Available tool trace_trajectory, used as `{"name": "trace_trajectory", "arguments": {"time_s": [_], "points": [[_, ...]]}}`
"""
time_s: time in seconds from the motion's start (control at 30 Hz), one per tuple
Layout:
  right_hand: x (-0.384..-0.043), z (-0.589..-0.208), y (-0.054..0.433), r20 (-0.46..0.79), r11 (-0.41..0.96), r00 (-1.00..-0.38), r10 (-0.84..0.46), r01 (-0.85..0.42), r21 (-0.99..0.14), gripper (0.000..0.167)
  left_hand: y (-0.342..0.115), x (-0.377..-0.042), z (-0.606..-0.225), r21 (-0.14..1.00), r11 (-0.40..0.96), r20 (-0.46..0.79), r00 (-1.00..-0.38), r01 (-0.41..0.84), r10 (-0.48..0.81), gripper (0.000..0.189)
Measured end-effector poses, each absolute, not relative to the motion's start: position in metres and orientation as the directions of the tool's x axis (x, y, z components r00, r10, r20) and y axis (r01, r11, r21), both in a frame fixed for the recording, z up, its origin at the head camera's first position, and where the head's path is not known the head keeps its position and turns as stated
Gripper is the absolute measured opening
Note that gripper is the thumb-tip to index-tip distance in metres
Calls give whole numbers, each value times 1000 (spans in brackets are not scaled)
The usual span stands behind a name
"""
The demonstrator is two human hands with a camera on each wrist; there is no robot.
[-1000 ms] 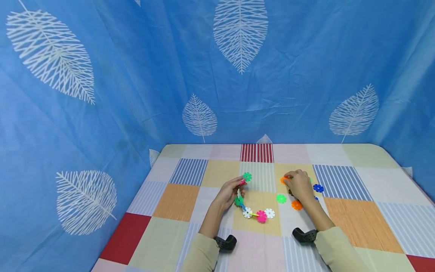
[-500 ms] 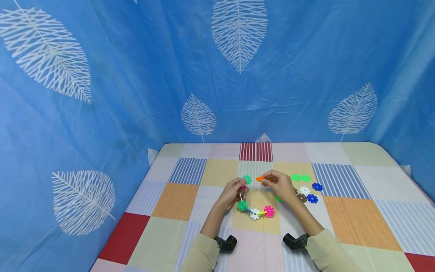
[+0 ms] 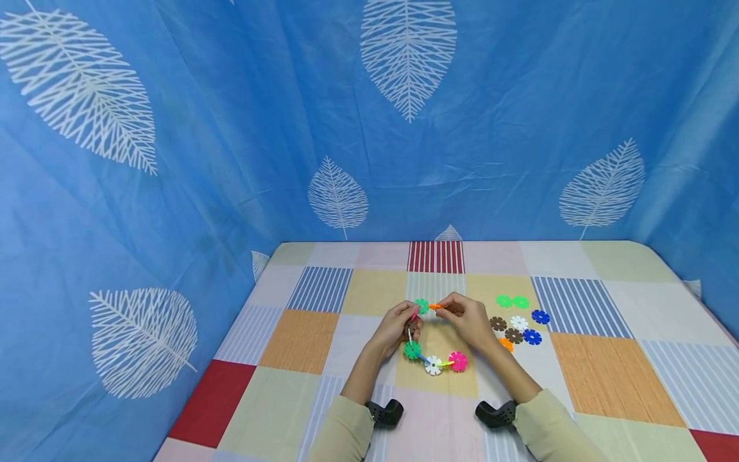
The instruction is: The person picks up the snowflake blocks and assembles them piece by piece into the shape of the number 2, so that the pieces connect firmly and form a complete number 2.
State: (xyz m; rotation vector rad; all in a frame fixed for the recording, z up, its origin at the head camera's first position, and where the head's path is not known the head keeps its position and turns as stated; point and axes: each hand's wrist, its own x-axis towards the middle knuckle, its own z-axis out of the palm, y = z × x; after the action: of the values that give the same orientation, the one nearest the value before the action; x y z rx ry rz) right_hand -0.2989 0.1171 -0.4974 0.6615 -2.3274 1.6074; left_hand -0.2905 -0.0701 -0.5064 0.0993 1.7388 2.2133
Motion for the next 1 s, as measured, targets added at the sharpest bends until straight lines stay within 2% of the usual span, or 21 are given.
{"name": "trace_trajectory", "arguments": {"time_s": [0.2, 0.33, 0.47, 0.7, 0.87, 1.0], "points": [[-298, -495, 117, 495, 333, -836, -238, -549, -767, 6, -71, -290, -508, 955, -231, -116, -951, -187, 288, 18], [-298, -495, 116, 531, 381, -814, -236, -581, -720, 6, -73, -288, -503, 955, -230, -116, -949, -188, 295, 30], [-296, -496, 115, 536, 373, -815, -219, -578, -726, 6, -74, -288, -501, 958, -215, -119, -944, -191, 307, 36], [-293, -497, 111, 522, 319, -829, -203, -560, -765, 7, -71, -288, -504, 947, -249, -123, -947, -201, 298, 20], [-282, -485, 106, 554, 314, -809, -196, -587, -746, 10, -70, -288, -505, 956, -235, -107, -955, -176, 278, 17], [-282, -490, 103, 587, 306, -784, -200, -620, -723, 12, -71, -287, -507, 967, -202, -99, -960, -155, 261, 18]]}}
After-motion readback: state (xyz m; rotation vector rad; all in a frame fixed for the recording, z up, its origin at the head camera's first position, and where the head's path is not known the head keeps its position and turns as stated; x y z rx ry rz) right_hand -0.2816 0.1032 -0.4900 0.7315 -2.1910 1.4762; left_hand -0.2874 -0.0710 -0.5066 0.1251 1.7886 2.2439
